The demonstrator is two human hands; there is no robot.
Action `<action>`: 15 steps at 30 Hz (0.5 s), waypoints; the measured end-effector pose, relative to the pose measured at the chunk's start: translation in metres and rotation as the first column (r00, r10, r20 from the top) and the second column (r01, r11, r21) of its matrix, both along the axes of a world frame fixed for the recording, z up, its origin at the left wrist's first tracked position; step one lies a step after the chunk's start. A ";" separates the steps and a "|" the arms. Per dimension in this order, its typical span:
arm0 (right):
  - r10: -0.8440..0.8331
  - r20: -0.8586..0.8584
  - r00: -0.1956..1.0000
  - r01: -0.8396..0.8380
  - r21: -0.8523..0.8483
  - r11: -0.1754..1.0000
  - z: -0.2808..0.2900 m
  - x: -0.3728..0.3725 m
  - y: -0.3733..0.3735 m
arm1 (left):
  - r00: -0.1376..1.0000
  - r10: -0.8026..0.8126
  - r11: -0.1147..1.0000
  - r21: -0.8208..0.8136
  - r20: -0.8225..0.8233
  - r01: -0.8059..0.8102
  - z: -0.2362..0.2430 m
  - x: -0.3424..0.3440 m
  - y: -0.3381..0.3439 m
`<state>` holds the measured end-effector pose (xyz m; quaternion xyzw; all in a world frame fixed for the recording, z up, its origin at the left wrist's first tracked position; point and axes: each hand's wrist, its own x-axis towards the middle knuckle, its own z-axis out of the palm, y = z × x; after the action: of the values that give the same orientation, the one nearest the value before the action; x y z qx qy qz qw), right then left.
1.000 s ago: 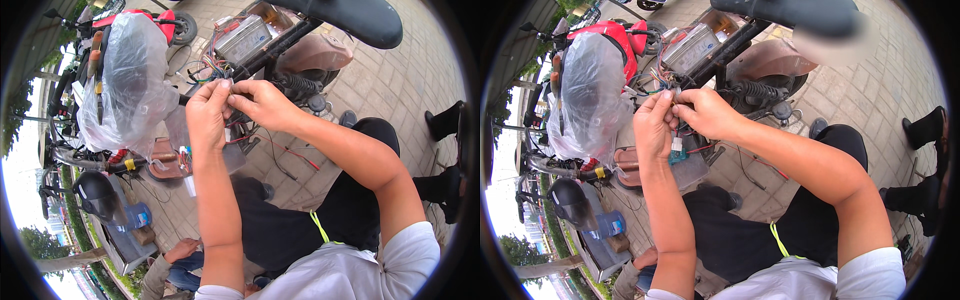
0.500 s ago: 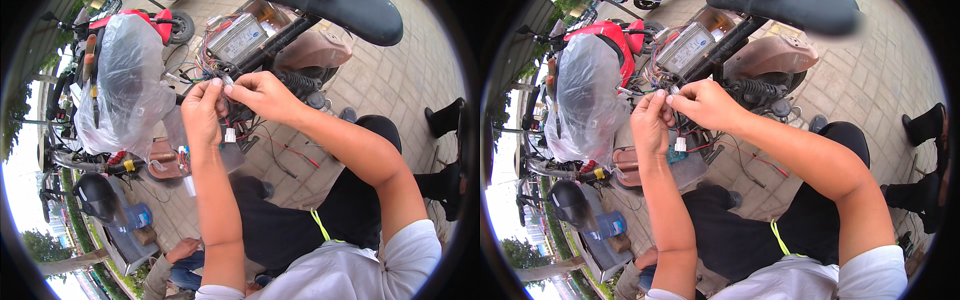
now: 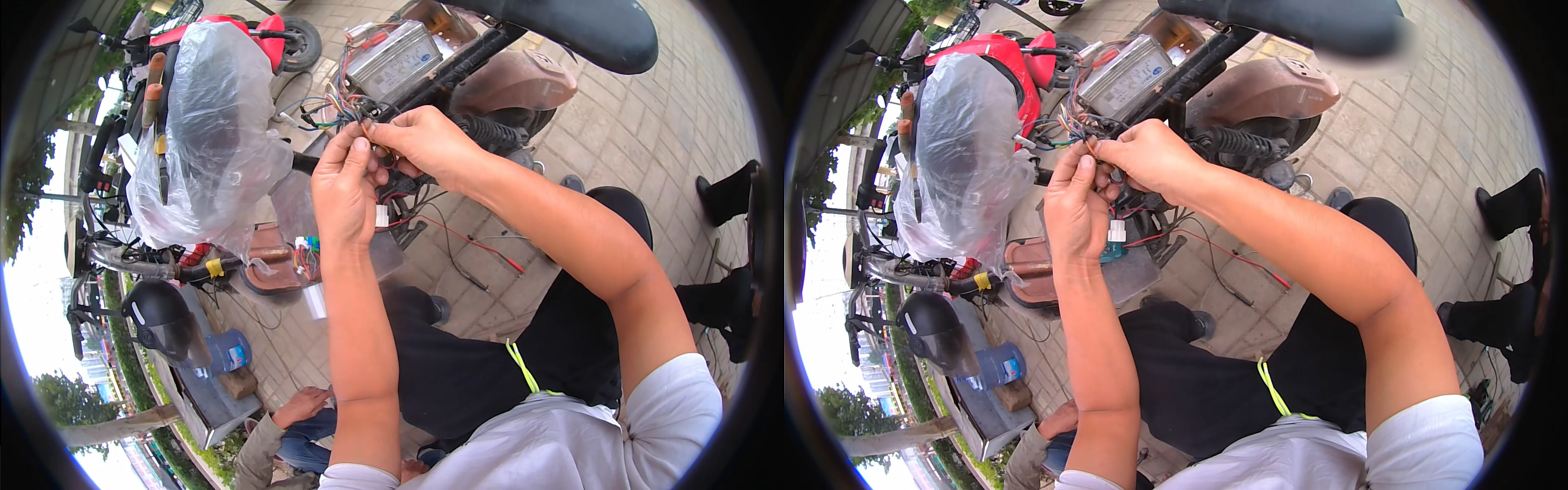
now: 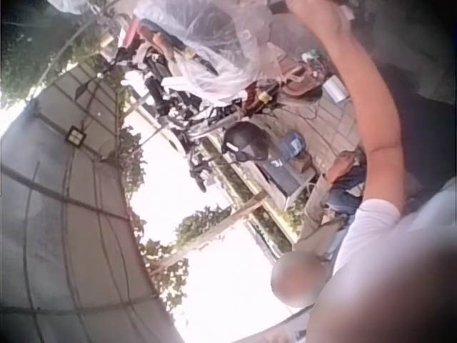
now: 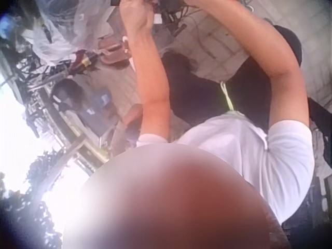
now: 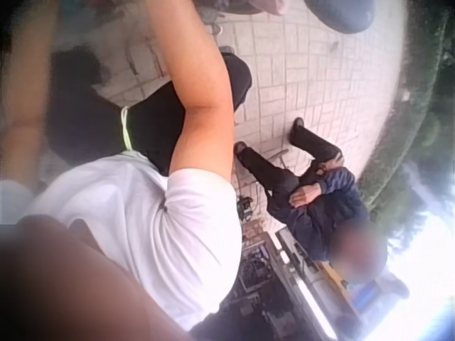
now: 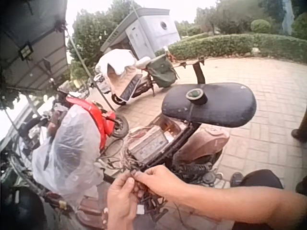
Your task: The person repairs electrical wiring on a scooter by stripping wire ends, twisting them together, and wrapping connections with electrical tape. The person uses pliers and electrical tape to secure the wires and then places the taped bundle into the scooter's wiring compartment.
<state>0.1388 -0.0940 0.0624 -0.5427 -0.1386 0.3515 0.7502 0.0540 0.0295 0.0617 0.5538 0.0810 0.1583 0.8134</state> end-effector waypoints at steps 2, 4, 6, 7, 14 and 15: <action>0.021 -0.061 0.998 -0.022 -0.013 1.000 0.001 0.001 -0.002 | 1.000 -0.001 0.999 0.049 -0.022 0.002 0.000 -0.002 0.000; 0.042 -0.093 0.995 -0.045 -0.025 0.999 0.001 0.002 -0.006 | 1.000 0.000 0.997 0.083 -0.029 0.003 0.000 -0.005 -0.001; 0.063 -0.096 0.993 -0.067 -0.036 0.997 0.002 0.001 -0.009 | 1.000 0.001 0.995 0.104 -0.022 0.001 0.002 -0.007 -0.004; 0.059 -0.081 0.995 -0.062 -0.038 0.997 0.001 0.000 -0.008 | 1.000 0.022 0.987 0.162 -0.019 -0.019 0.002 -0.007 -0.004; 0.187 -0.055 0.981 -0.183 0.062 0.981 -0.007 -0.002 -0.014 | 0.993 0.107 0.855 0.514 -0.041 -0.071 0.011 -0.010 -0.002; 0.214 -0.064 0.975 -0.208 0.086 0.974 -0.009 -0.001 -0.016 | 0.993 0.108 0.848 0.527 -0.057 -0.062 0.013 -0.011 -0.002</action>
<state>0.1373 -0.1097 0.0537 -0.4817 -0.1818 0.4429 0.7340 0.0431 0.0277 0.0744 0.7565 0.0935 0.1866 0.6199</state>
